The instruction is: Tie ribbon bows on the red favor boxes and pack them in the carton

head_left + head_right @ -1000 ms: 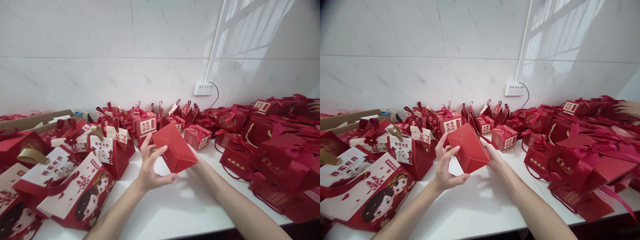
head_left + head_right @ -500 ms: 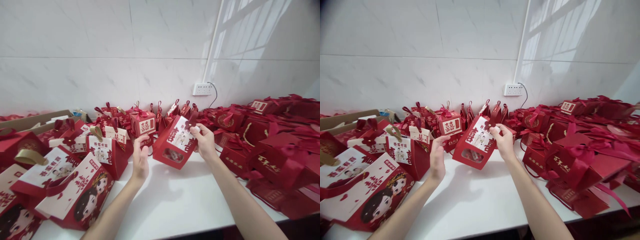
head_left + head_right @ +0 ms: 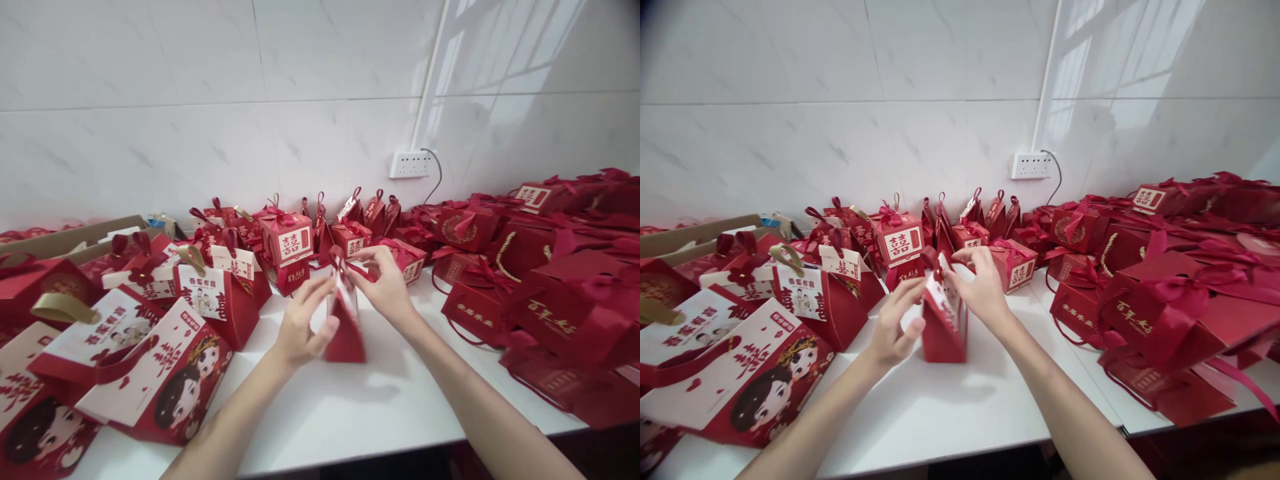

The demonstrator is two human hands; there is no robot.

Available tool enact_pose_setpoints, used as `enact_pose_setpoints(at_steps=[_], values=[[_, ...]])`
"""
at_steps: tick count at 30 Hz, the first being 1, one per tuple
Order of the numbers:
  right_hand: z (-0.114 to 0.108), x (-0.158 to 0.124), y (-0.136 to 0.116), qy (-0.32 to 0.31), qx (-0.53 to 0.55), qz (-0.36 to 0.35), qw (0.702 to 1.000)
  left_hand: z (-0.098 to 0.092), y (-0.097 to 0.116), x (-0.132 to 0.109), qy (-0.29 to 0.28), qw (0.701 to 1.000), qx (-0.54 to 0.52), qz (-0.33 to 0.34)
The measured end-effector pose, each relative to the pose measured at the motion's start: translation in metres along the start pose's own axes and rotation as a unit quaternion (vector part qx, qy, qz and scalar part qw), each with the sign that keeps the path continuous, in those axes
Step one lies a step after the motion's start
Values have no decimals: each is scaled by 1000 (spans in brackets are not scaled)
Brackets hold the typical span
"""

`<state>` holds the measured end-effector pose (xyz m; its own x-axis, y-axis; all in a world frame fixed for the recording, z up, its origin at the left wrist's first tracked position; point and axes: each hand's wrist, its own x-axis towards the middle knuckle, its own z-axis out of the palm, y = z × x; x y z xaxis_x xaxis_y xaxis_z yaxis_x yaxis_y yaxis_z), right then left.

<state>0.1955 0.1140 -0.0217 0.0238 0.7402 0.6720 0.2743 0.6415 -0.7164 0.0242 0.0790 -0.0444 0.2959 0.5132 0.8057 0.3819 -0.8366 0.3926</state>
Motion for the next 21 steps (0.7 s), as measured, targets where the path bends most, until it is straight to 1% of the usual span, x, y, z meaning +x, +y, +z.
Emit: enact_pose_setpoints(at_steps=[1,2,4,5,6,7,9,11,12,13,14,15,18,19,21], values=[[-3,1,0,-37,15,14,999,1,0,-1,-22,998,22,60],[-7,2,-2,-94,50,32,994,2,0,-2,-34,993,49,98],[-17,4,-5,-217,148,67,963,4,2,-4,-34,986,112,120],[-22,5,-7,-264,177,77,945,5,4,-4,-27,982,143,119],[-26,6,-8,-290,181,82,936,5,5,-4,-22,979,166,118],[-28,7,-9,-298,165,86,936,4,6,-3,-16,977,179,118],[-29,7,-11,-268,116,97,952,2,7,-1,22,975,184,119],[-26,6,-12,-234,95,108,962,-2,7,2,102,973,182,96],[-23,6,-13,-234,99,108,961,-4,7,4,142,971,177,74],[-20,5,-13,-242,106,105,959,-7,8,7,166,971,164,48],[-18,4,-14,-252,112,100,956,-9,10,10,170,975,143,24],[-15,3,-15,-259,117,94,954,-11,13,13,156,981,115,3],[-9,0,-19,-268,130,76,952,-17,24,21,76,995,11,-59],[-7,-1,-20,-272,134,71,950,-18,28,23,64,994,-17,-81],[-2,-4,-21,-280,137,60,948,-19,33,25,68,989,-47,-125]])
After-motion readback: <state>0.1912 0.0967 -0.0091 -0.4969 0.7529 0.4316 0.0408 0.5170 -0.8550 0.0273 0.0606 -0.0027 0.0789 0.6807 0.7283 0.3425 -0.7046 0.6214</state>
